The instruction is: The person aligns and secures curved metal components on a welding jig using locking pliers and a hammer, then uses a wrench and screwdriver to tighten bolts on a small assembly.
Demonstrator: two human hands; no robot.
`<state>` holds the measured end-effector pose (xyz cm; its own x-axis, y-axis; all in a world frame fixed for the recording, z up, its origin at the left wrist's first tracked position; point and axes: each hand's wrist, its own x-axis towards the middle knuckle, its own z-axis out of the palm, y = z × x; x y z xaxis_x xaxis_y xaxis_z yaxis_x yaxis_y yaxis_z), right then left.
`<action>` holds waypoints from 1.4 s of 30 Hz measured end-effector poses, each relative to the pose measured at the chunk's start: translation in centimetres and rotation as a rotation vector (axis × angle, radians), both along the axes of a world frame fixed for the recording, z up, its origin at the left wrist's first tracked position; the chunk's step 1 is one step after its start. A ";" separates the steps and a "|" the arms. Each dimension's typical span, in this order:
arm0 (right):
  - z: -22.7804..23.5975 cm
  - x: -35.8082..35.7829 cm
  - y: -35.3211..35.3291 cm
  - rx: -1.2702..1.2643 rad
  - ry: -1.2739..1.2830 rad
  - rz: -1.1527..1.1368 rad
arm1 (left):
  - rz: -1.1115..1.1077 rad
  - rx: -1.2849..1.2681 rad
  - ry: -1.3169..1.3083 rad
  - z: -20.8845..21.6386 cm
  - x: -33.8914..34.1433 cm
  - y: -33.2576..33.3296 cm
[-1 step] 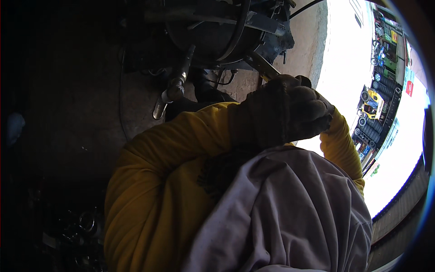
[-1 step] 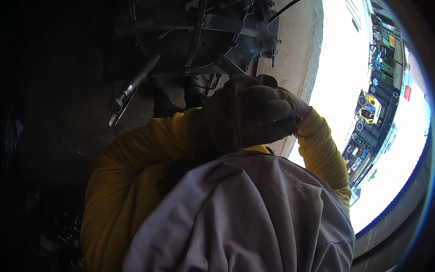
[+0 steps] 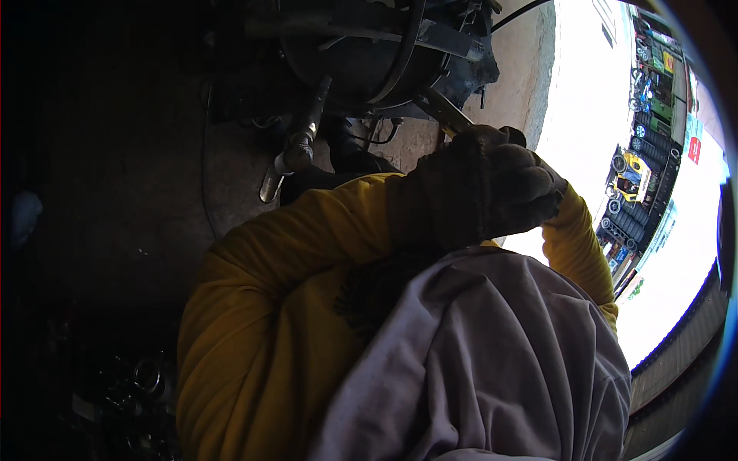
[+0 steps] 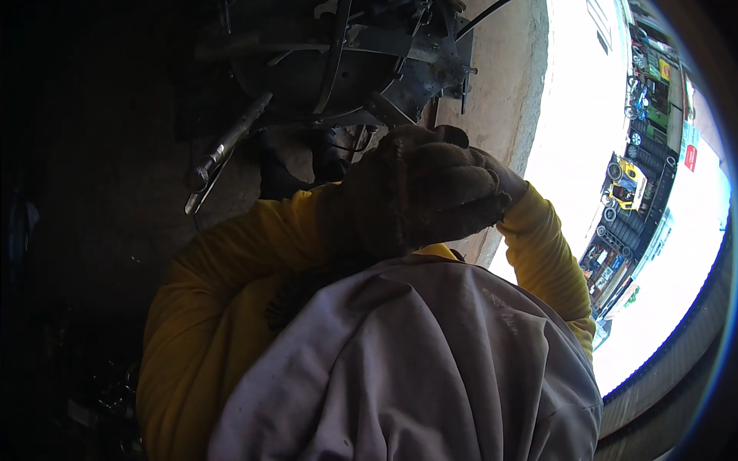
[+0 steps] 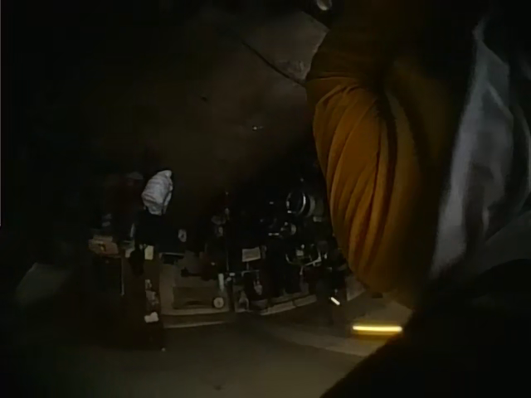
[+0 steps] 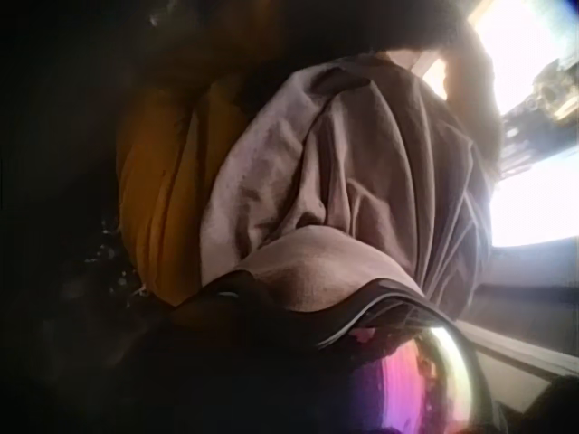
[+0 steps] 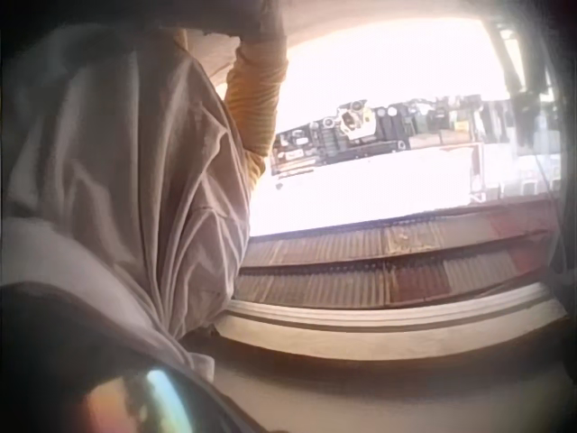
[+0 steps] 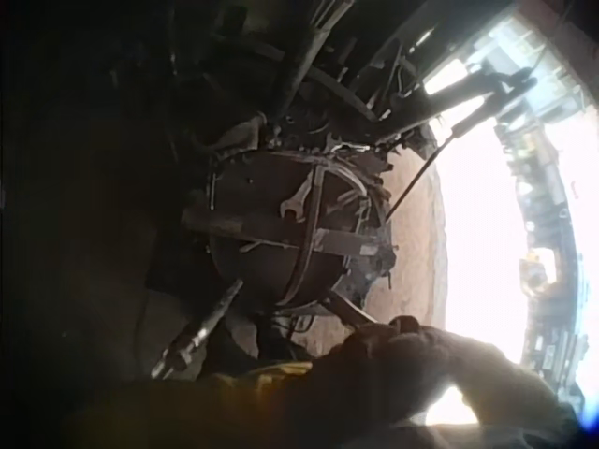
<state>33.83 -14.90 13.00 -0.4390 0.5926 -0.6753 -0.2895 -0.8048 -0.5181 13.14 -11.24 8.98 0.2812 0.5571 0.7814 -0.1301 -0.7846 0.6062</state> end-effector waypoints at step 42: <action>-0.9 -1.8 -5.2 -0.118 0.211 -0.479 | -0.217 -0.134 0.261 -5.3 0.7 3.6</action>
<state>32.02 -20.14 12.09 -0.2713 0.6850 -0.6762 -0.7267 -0.6064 -0.3227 13.81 -7.60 3.69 0.5840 0.5551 0.5923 -0.1124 -0.6673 0.7363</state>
